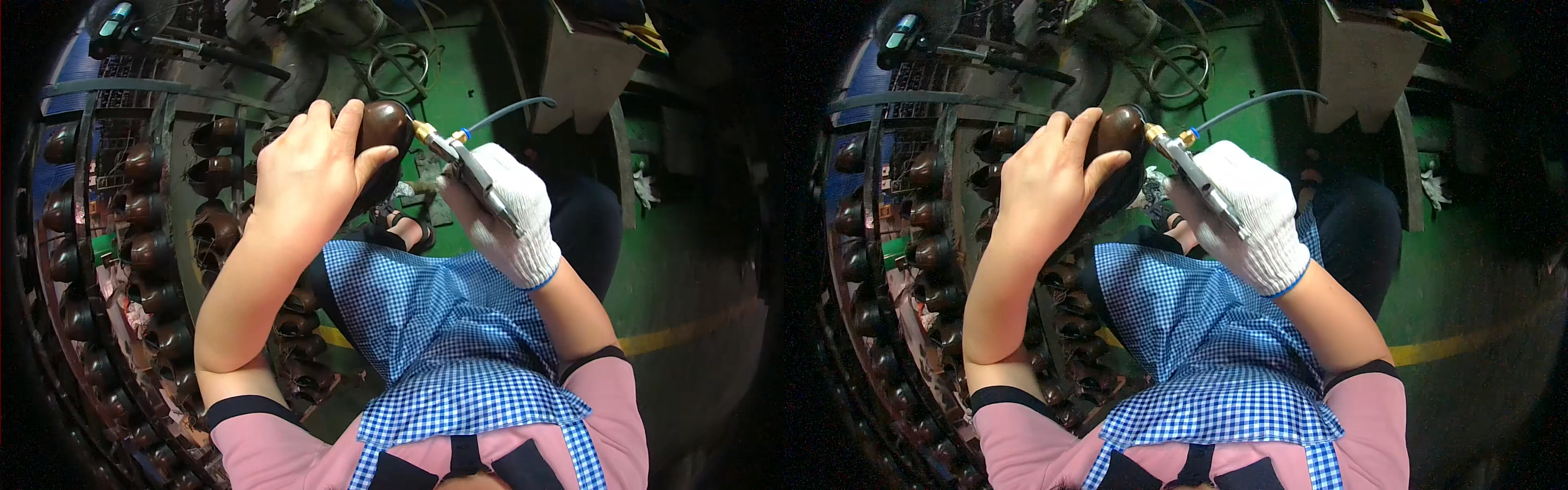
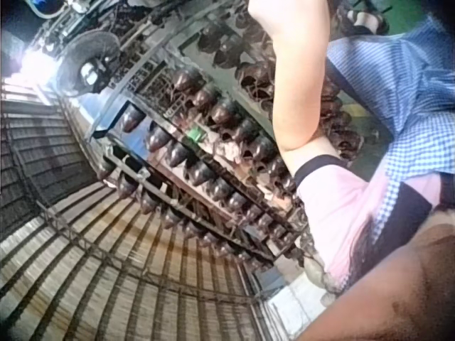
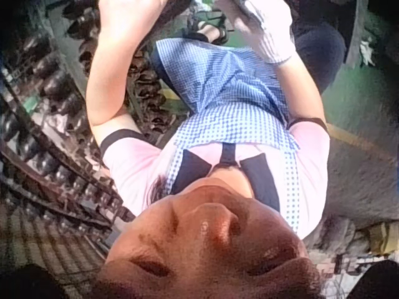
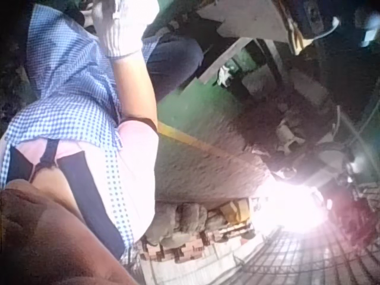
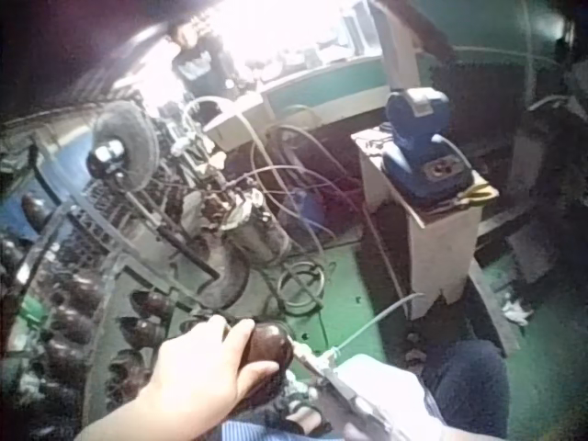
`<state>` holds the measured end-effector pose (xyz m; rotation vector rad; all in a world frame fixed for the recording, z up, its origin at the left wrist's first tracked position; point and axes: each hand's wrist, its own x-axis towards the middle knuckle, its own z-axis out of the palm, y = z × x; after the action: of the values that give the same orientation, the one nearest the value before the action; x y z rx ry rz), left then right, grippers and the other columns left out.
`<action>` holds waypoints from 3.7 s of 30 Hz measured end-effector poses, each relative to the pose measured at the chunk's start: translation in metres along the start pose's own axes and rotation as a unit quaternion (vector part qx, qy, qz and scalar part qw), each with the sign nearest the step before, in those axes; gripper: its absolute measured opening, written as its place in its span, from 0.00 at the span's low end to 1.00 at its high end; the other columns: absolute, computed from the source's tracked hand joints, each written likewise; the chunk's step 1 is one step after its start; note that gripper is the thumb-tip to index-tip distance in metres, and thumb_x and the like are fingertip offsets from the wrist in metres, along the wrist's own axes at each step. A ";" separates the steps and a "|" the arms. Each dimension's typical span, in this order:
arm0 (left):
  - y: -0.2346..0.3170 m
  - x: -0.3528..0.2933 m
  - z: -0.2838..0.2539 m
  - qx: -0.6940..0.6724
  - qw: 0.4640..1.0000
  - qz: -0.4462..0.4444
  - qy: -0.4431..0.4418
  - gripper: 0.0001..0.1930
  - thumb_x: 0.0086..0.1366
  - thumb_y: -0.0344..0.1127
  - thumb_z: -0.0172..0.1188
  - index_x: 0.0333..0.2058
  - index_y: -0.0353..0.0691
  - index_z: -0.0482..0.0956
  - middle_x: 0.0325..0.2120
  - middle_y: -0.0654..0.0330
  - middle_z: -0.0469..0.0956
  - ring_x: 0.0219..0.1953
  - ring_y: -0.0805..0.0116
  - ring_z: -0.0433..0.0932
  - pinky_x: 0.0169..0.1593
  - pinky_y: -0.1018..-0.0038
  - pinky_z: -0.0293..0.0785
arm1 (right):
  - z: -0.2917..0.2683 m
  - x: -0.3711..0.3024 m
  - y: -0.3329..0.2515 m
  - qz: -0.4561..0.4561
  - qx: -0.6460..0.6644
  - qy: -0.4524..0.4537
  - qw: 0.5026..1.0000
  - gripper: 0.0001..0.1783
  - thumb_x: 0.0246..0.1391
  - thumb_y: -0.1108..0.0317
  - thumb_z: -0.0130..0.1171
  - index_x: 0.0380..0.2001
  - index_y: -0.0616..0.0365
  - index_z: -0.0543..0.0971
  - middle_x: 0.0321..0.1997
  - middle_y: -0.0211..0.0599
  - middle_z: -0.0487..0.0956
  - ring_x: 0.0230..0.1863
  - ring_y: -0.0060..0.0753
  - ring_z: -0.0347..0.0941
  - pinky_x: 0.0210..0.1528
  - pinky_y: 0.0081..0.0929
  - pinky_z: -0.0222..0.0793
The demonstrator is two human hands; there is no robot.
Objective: Apply adhesive to shoe soles and edges using a spray gun at a factory workstation.
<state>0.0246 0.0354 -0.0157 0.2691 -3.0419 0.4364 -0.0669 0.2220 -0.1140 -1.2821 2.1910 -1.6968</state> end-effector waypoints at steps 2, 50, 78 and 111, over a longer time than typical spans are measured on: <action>-0.005 0.008 0.000 0.002 1.000 -0.004 -0.007 0.26 0.65 0.55 0.60 0.49 0.37 0.76 0.32 0.53 0.76 0.34 0.54 0.80 0.34 0.64 0.78 | 0.006 0.006 0.002 -0.002 -0.006 0.001 1.000 0.10 0.52 0.66 0.68 0.37 0.57 0.83 0.29 0.40 0.77 0.26 0.40 0.78 0.29 0.30 0.74; -0.112 0.033 0.032 -0.133 0.925 -0.279 -0.221 0.42 0.62 0.70 0.51 0.49 0.28 0.74 0.47 0.36 0.79 0.52 0.44 0.78 0.56 0.61 0.72 | 0.084 -0.017 -0.026 -0.033 0.057 0.021 0.998 0.12 0.47 0.69 0.70 0.38 0.54 0.83 0.27 0.38 0.79 0.25 0.41 0.77 0.28 0.30 0.74; -0.136 0.010 0.045 -0.229 0.903 -0.312 -0.186 0.42 0.61 0.71 0.52 0.45 0.27 0.76 0.43 0.38 0.79 0.47 0.51 0.79 0.55 0.64 0.71 | 0.054 -0.058 -0.051 -0.004 0.063 -0.117 0.991 0.13 0.45 0.68 0.72 0.34 0.55 0.80 0.30 0.37 0.79 0.26 0.40 0.78 0.29 0.27 0.75; -0.011 -0.130 -0.017 -0.453 0.819 -0.349 -0.043 0.22 0.70 0.45 0.58 0.51 0.30 0.74 0.40 0.45 0.80 0.43 0.53 0.79 0.47 0.62 0.74 | 0.077 -0.052 0.009 0.155 0.103 -0.162 0.969 0.15 0.63 0.54 0.55 0.40 0.52 0.83 0.37 0.44 0.79 0.40 0.45 0.78 0.42 0.36 0.74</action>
<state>0.1545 0.0510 -0.0070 1.2312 -2.5341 -1.0379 0.0027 0.1974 -0.1721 -1.0175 1.8566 -1.4356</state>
